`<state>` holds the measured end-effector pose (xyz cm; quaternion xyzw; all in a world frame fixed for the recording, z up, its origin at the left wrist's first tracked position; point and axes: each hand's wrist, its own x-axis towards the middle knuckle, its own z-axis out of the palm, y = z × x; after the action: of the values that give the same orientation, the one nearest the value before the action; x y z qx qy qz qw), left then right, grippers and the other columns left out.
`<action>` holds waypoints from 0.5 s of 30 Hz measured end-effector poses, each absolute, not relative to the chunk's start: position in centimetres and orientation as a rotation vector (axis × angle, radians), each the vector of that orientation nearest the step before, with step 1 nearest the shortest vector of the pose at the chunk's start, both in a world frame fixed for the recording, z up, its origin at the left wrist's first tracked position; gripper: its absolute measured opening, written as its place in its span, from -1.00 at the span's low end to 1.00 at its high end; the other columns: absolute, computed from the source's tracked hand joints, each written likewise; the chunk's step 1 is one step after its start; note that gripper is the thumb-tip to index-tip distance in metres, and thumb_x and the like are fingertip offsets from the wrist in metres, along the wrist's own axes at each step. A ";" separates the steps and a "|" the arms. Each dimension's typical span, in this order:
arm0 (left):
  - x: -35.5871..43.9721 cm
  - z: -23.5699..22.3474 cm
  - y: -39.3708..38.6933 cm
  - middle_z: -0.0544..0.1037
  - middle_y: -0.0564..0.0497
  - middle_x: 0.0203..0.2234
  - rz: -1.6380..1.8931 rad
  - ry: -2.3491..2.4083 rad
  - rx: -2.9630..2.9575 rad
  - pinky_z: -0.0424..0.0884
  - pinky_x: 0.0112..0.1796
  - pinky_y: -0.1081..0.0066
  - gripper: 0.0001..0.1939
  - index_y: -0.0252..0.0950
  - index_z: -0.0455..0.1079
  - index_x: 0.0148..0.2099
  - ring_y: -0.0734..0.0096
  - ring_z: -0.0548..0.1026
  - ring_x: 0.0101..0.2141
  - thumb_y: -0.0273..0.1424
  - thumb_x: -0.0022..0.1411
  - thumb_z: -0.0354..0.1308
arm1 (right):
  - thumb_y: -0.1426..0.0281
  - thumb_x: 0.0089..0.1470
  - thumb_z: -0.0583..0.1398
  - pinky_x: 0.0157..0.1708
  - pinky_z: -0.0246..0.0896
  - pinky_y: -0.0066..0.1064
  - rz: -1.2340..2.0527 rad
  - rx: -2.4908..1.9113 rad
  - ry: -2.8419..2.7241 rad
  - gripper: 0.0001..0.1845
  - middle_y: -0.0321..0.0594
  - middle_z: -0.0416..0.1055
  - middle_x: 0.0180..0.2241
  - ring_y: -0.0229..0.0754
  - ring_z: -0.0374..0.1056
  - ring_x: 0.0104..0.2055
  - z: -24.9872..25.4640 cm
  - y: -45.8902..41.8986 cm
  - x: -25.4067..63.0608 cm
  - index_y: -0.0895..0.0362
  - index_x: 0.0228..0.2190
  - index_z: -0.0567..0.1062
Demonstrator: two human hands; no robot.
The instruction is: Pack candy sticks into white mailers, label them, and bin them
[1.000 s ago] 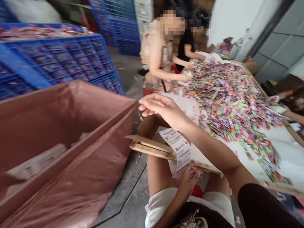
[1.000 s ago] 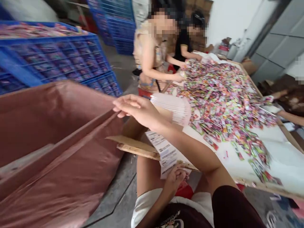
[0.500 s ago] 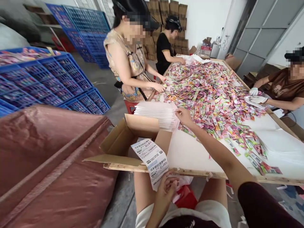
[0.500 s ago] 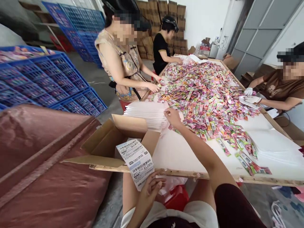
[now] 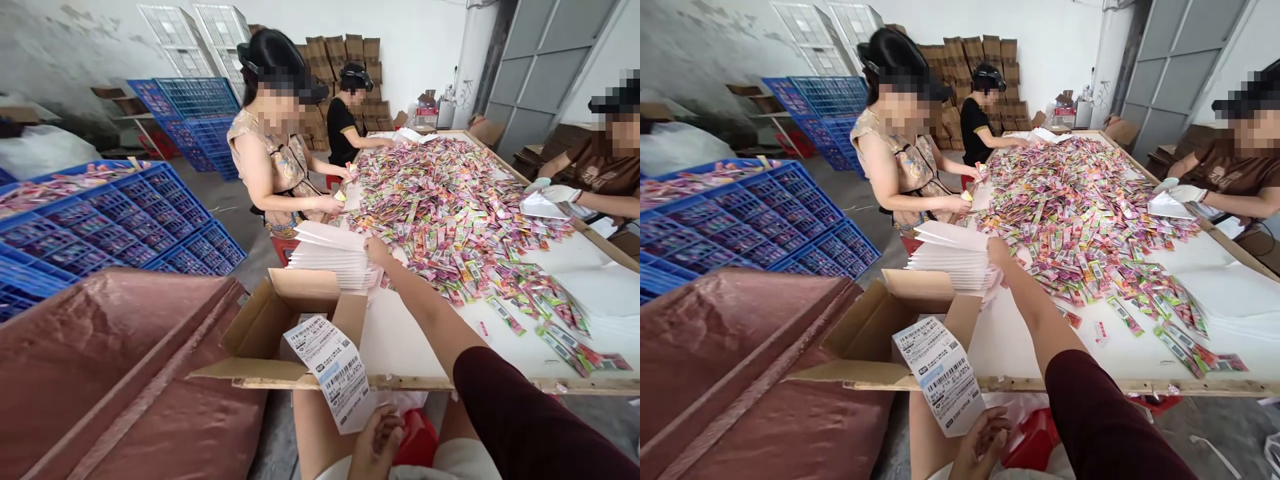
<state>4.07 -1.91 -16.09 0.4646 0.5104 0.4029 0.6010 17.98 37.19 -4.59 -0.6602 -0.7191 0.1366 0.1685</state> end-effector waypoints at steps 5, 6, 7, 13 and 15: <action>5.1 -14.8 -1.5 0.61 -0.14 -0.30 0.890 1.078 1.126 0.44 -0.18 0.22 -0.51 -0.19 0.50 -0.06 0.13 0.56 -0.26 0.04 0.09 0.27 | 0.51 0.30 -0.05 -0.13 0.21 -0.42 0.237 -1.820 -1.923 -0.67 -0.08 0.47 -0.03 -0.18 0.39 -0.11 -2.1 34.6 21.4 0.19 -0.08 0.47; 5.1 -14.4 -1.4 0.62 -0.14 -0.29 0.884 1.065 1.133 0.44 -0.17 0.24 -0.51 -0.21 0.49 -0.06 0.13 0.56 -0.24 0.02 0.10 0.28 | 0.49 0.32 -0.09 -0.14 0.22 -0.40 0.198 -1.812 -1.874 -0.64 -0.07 0.46 -0.02 -0.17 0.39 -0.13 -1.5 33.5 22.8 0.18 -0.05 0.45; 4.9 -14.0 -1.3 0.62 -0.14 -0.27 0.883 1.057 1.132 0.44 -0.16 0.24 -0.51 -0.23 0.49 -0.06 0.13 0.57 -0.23 0.01 0.11 0.28 | 0.46 0.34 -0.12 -0.16 0.22 -0.38 0.154 -1.796 -1.813 -0.62 -0.07 0.46 -0.04 -0.16 0.40 -0.17 -1.1 32.2 24.5 0.18 -0.03 0.43; 4.3 -11.6 1.1 0.66 -0.14 -0.29 0.897 0.965 0.983 0.48 -0.15 0.19 -0.50 -0.26 0.51 -0.08 0.11 0.60 -0.25 -0.01 0.07 0.33 | 0.33 0.33 -0.07 -0.13 0.31 -0.29 -0.132 -1.363 -1.627 -0.71 -0.08 0.53 -0.15 -0.11 0.47 -0.15 -0.1 19.4 36.9 0.11 -0.13 0.40; 4.8 -10.9 2.7 0.66 -0.18 -0.29 0.912 0.915 0.942 0.49 -0.16 0.14 -0.41 -0.29 0.51 -0.08 0.07 0.62 -0.27 0.10 0.07 0.26 | 0.37 0.32 -0.03 -0.06 0.32 -0.26 -0.220 -1.214 -1.686 -0.78 -0.07 0.52 -0.10 -0.10 0.45 -0.03 -0.7 14.2 39.6 0.08 -0.24 0.40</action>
<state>4.82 2.68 -10.92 0.4226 0.4104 0.4088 0.6971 39.61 14.15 -0.67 -0.5026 -0.6977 -0.0909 0.5023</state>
